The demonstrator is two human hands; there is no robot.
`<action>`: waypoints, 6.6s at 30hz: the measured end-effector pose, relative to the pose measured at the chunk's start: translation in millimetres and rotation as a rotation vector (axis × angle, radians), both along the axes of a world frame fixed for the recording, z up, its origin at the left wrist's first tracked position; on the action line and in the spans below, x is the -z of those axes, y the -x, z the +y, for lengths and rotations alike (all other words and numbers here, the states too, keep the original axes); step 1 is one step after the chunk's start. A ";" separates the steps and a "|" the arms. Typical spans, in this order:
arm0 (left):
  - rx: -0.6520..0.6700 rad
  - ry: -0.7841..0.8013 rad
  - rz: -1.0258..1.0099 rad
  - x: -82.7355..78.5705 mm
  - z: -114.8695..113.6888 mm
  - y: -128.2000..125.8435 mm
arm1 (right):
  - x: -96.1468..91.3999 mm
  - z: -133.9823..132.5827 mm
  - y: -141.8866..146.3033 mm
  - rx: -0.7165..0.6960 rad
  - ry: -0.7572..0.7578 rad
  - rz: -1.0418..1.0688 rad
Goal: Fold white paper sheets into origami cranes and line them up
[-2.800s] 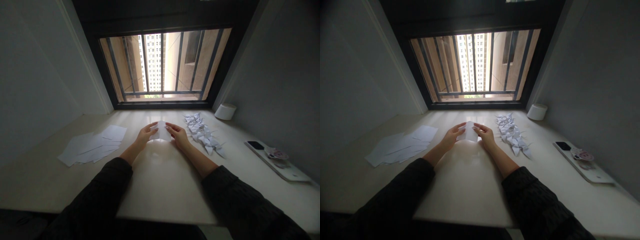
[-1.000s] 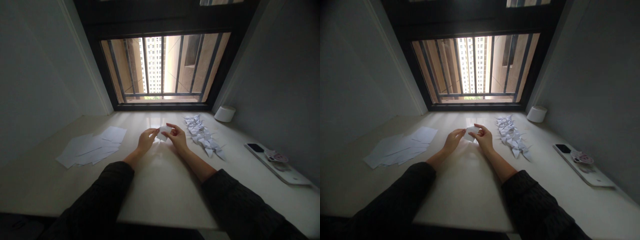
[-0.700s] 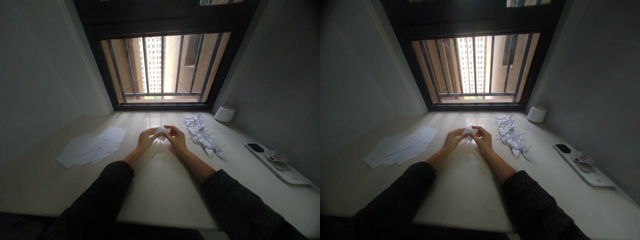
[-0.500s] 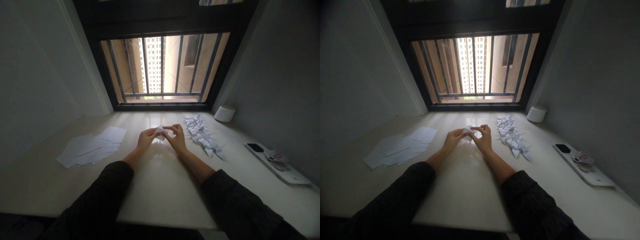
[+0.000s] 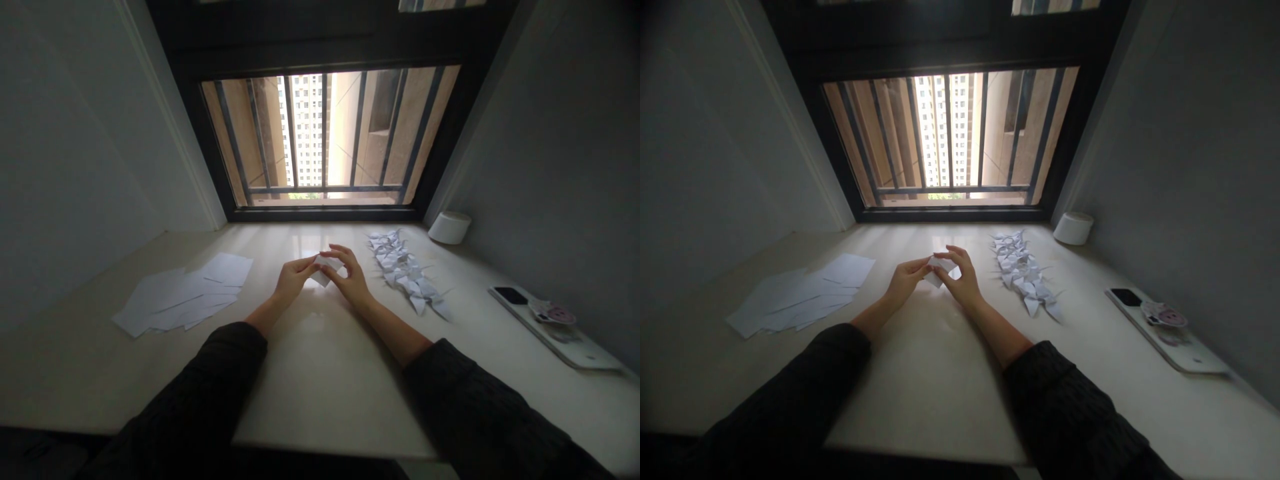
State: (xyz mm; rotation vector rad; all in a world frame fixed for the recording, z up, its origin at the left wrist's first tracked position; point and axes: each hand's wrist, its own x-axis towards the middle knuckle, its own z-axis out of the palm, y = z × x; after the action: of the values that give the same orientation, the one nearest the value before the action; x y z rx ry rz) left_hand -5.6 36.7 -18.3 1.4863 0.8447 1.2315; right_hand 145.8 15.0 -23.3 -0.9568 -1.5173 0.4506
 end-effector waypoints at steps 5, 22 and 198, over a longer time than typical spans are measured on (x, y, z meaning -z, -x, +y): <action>-0.028 0.005 -0.017 0.2 -0.7 -0.8 | 0.4 -0.3 -0.5 -0.002 0.009 0.032; -0.092 0.136 -0.119 2.8 -2.7 -6.3 | 6.1 1.0 2.0 -0.025 0.027 -0.018; -0.069 0.242 0.108 2.0 -2.2 -0.7 | 7.4 17.5 -11.4 -0.248 0.424 0.341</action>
State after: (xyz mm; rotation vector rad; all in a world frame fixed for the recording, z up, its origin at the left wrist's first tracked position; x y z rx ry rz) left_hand -4.9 34.5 -20.3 1.3454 1.0853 1.0648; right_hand 157.2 32.5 -30.7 -0.9554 -1.2524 1.0908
